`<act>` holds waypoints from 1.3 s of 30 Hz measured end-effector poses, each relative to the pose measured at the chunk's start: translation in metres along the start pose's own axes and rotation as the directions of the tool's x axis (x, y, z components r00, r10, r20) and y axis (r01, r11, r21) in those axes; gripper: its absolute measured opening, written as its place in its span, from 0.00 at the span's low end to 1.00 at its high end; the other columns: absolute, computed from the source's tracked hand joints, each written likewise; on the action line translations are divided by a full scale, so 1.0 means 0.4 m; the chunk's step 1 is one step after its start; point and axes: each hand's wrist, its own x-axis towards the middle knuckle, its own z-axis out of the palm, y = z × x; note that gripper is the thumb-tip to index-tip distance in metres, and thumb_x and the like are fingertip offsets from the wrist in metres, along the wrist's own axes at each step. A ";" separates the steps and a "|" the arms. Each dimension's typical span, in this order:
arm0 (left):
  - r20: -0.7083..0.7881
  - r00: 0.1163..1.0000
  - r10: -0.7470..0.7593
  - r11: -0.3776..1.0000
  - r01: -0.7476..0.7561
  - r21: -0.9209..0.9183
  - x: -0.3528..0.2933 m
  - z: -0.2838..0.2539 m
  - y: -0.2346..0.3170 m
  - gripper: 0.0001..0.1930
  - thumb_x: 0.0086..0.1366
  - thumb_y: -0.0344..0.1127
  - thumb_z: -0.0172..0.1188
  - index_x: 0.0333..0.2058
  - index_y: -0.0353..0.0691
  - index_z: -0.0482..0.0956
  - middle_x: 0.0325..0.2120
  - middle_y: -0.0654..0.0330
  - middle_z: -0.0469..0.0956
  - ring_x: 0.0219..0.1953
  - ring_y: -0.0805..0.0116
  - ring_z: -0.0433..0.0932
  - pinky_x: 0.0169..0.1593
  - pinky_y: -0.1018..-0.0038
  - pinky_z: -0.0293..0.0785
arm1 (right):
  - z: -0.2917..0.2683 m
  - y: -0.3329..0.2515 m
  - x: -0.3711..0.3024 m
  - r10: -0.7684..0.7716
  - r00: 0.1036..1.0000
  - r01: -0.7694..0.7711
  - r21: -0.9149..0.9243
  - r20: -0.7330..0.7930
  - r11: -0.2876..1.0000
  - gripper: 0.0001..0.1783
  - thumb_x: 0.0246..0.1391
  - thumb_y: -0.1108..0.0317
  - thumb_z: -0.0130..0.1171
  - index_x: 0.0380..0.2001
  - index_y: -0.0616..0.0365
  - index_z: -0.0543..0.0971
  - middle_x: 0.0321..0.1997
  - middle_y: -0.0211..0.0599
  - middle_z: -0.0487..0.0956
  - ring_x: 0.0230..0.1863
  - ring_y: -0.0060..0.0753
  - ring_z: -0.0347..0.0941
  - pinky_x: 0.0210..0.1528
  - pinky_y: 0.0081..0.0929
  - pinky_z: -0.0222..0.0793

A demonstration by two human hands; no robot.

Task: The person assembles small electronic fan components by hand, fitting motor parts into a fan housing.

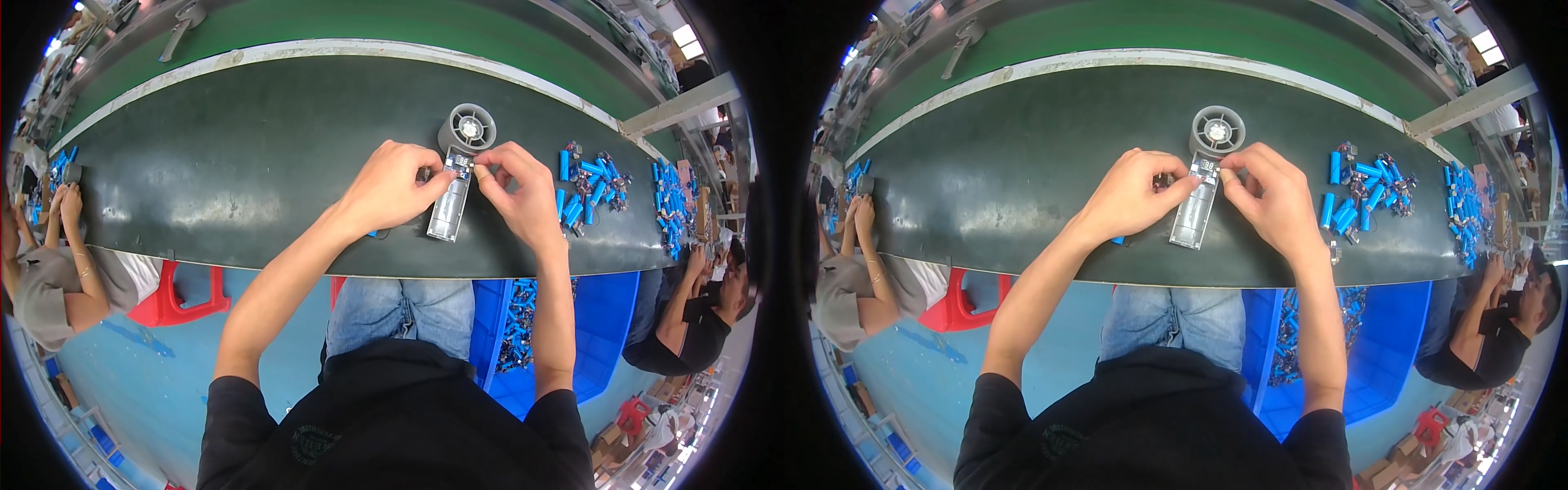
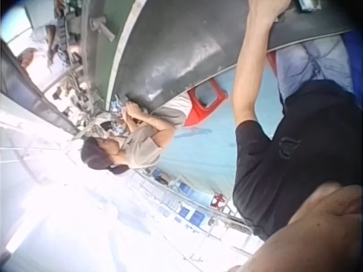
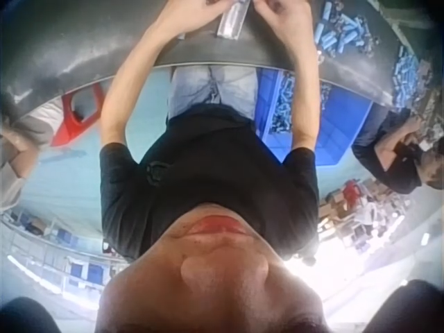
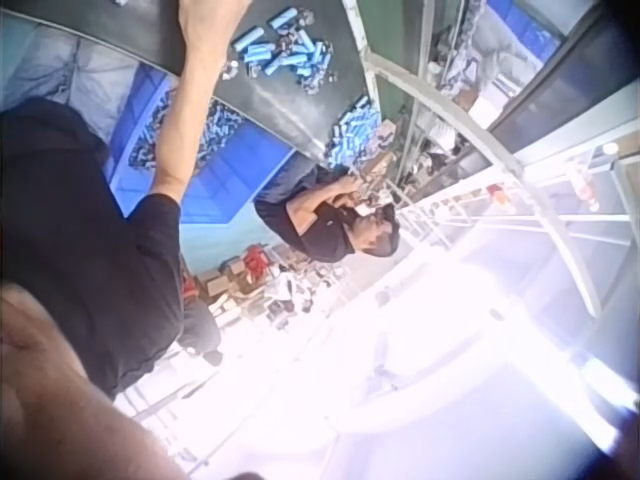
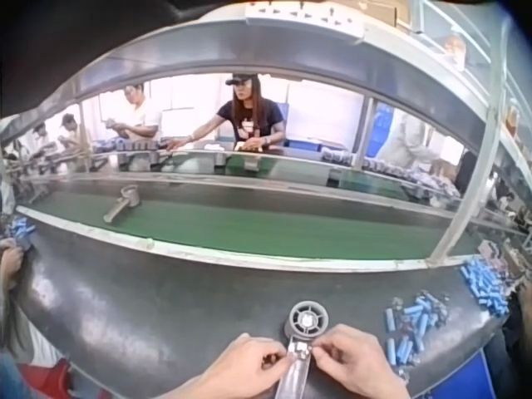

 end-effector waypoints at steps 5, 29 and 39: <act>-0.087 0.993 0.078 0.995 -0.083 -0.056 0.001 0.012 -0.012 0.13 0.58 0.39 0.62 0.26 0.32 0.83 0.14 0.46 0.74 0.17 0.52 0.73 0.26 0.61 0.67 | -0.005 -0.009 0.005 -0.097 0.995 0.097 -0.102 0.004 0.990 0.07 0.51 0.76 0.63 0.35 0.63 0.80 0.33 0.33 0.78 0.23 0.22 0.70 0.27 0.21 0.67; -0.071 0.991 0.116 0.993 -0.117 -0.009 -0.009 0.003 -0.001 0.14 0.59 0.41 0.62 0.28 0.34 0.84 0.14 0.50 0.76 0.19 0.54 0.76 0.35 0.66 0.73 | 0.008 -0.033 -0.031 0.150 0.974 -0.119 0.176 -0.172 0.977 0.11 0.58 0.74 0.60 0.44 0.63 0.80 0.35 0.26 0.79 0.27 0.11 0.66 0.30 0.14 0.63; 0.012 0.999 0.034 0.999 -0.034 -0.006 -0.005 0.001 -0.002 0.13 0.60 0.38 0.63 0.33 0.31 0.83 0.26 0.51 0.83 0.24 0.63 0.79 0.33 0.71 0.75 | 0.051 -0.036 -0.046 0.125 0.971 -0.083 0.203 -0.203 0.976 0.12 0.54 0.76 0.64 0.43 0.61 0.82 0.36 0.29 0.77 0.25 0.12 0.66 0.27 0.14 0.63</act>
